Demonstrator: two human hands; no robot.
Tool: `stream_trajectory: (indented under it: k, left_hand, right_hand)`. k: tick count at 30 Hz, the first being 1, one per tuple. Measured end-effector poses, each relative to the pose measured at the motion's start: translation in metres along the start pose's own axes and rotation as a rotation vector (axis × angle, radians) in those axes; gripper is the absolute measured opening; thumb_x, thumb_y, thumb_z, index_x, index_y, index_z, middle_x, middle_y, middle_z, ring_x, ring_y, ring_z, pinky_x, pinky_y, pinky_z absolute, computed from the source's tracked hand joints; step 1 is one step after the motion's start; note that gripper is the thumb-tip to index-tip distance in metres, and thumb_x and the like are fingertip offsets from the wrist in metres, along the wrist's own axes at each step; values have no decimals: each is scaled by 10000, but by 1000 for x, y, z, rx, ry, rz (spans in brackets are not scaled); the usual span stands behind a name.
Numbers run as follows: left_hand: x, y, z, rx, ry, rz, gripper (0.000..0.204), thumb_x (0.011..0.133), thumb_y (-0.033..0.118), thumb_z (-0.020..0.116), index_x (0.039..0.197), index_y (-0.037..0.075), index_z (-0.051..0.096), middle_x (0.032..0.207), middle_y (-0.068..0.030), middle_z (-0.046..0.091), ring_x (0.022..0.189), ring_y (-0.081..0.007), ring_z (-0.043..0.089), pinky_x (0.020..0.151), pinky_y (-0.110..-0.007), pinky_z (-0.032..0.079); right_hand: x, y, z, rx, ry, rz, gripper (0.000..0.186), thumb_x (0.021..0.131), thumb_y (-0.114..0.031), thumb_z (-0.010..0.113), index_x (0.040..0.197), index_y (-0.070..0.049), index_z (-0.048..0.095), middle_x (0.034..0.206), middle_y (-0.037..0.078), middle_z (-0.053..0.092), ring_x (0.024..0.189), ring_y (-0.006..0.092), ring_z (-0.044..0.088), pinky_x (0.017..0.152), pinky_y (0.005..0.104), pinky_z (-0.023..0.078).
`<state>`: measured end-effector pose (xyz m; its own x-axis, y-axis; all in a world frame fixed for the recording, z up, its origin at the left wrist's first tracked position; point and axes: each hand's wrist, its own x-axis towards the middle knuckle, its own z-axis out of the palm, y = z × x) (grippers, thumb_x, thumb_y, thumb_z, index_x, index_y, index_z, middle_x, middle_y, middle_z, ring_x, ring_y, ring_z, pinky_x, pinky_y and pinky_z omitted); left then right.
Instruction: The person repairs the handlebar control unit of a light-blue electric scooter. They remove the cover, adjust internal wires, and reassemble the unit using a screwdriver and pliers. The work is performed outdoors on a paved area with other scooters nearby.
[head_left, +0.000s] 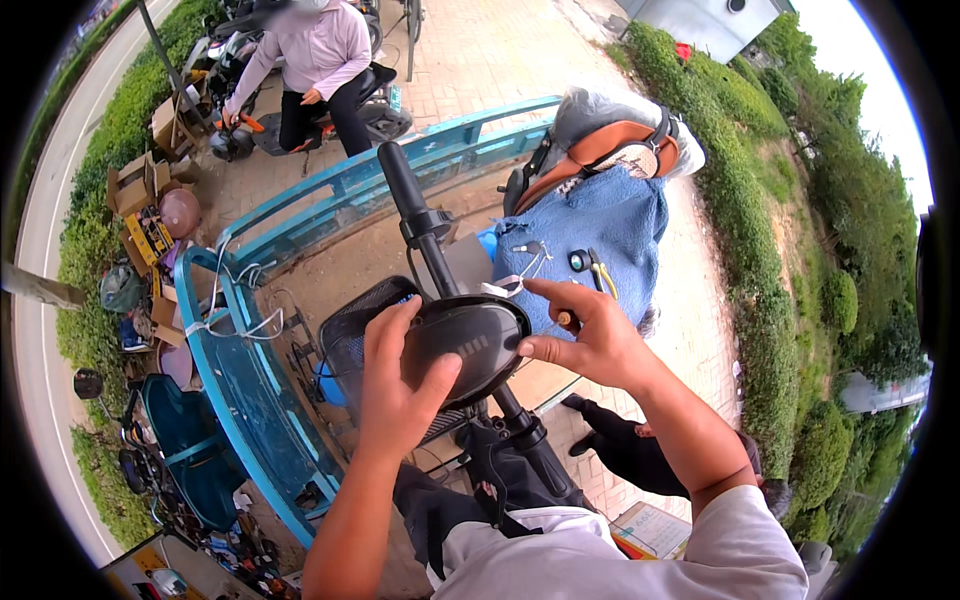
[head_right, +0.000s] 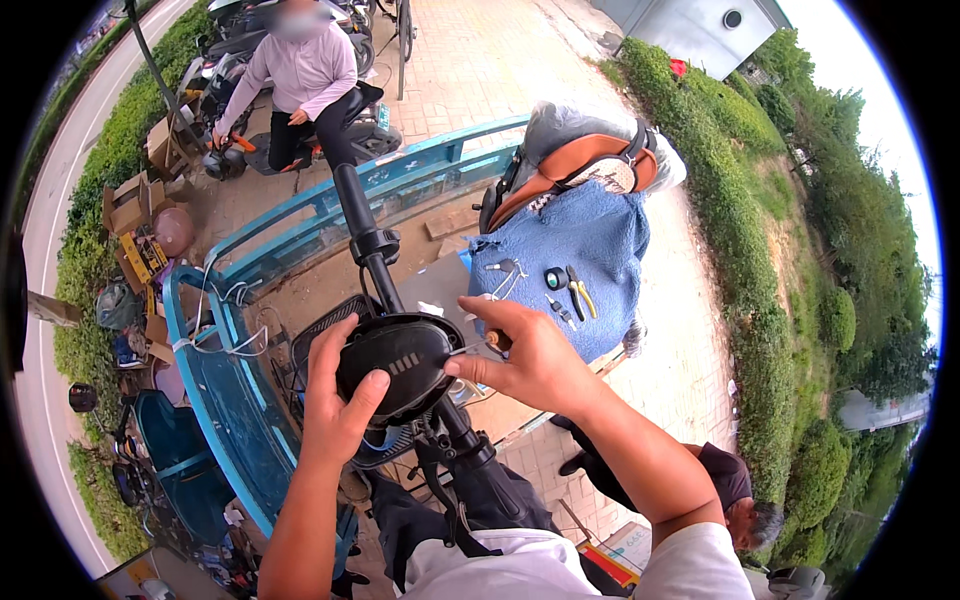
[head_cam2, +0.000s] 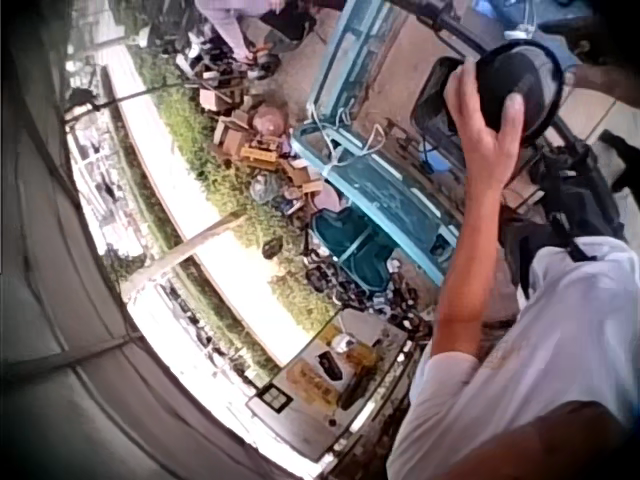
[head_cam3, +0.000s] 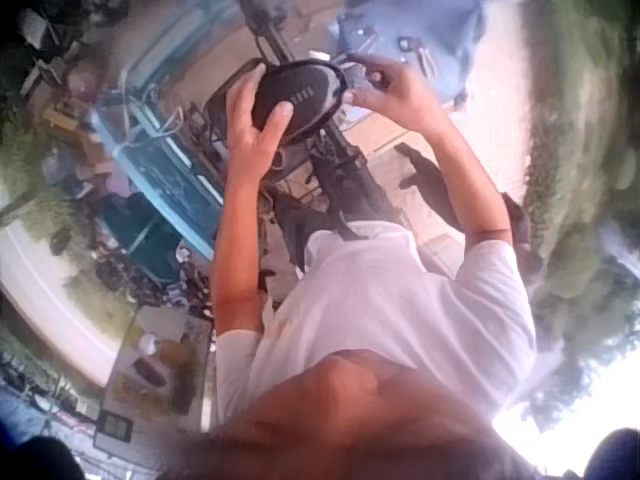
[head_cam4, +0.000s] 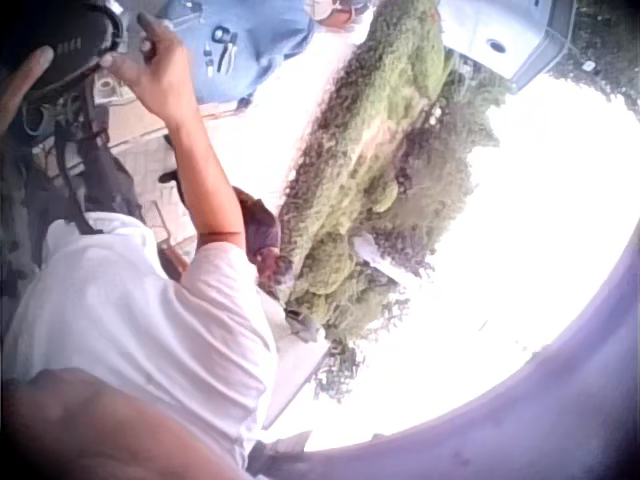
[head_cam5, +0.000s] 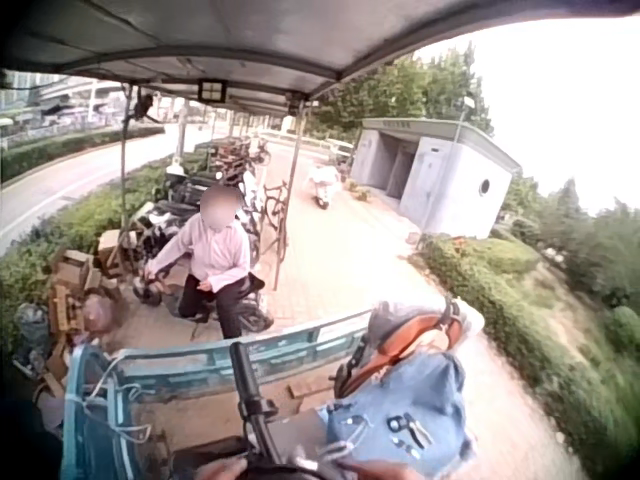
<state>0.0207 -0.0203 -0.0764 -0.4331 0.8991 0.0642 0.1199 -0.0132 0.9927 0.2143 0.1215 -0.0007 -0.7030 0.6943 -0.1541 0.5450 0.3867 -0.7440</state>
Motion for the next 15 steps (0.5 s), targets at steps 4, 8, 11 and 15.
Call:
stream_trajectory:
  k: [4,8,11,15]
  left_hand:
    - [4,5,-3,263,-74,177,491,895,260,627,1313,11,560,1360,-186,453,1258,-359,455,1071,-436,357]
    - [9,10,0,564,-135,396,444,892,265,604,1254,7,590,1331,-211,502,1241,-432,449,1053,-523,349]
    - [10,11,4,577,-117,431,607,798,333,736,1281,24,539,1346,-220,483,1237,-435,458,1032,-545,368]
    - [6,5,-1,602,-126,425,835,654,382,863,1315,42,484,1355,-225,463,1239,-429,459,1022,-555,378]
  right_hand:
    - [-18,27,10,500,-102,225,731,793,-294,838,1364,42,528,738,-52,405,681,67,390,601,248,356]
    - [-13,33,33,830,-139,254,593,840,-208,802,1329,30,567,694,-98,364,633,21,336,552,226,293]
    - [-12,34,46,963,-138,269,483,866,-178,775,1273,25,610,684,-103,381,624,13,343,541,220,292]
    - [-9,37,46,1019,-166,243,423,880,-160,758,1241,20,628,684,-102,403,629,6,364,545,212,306]
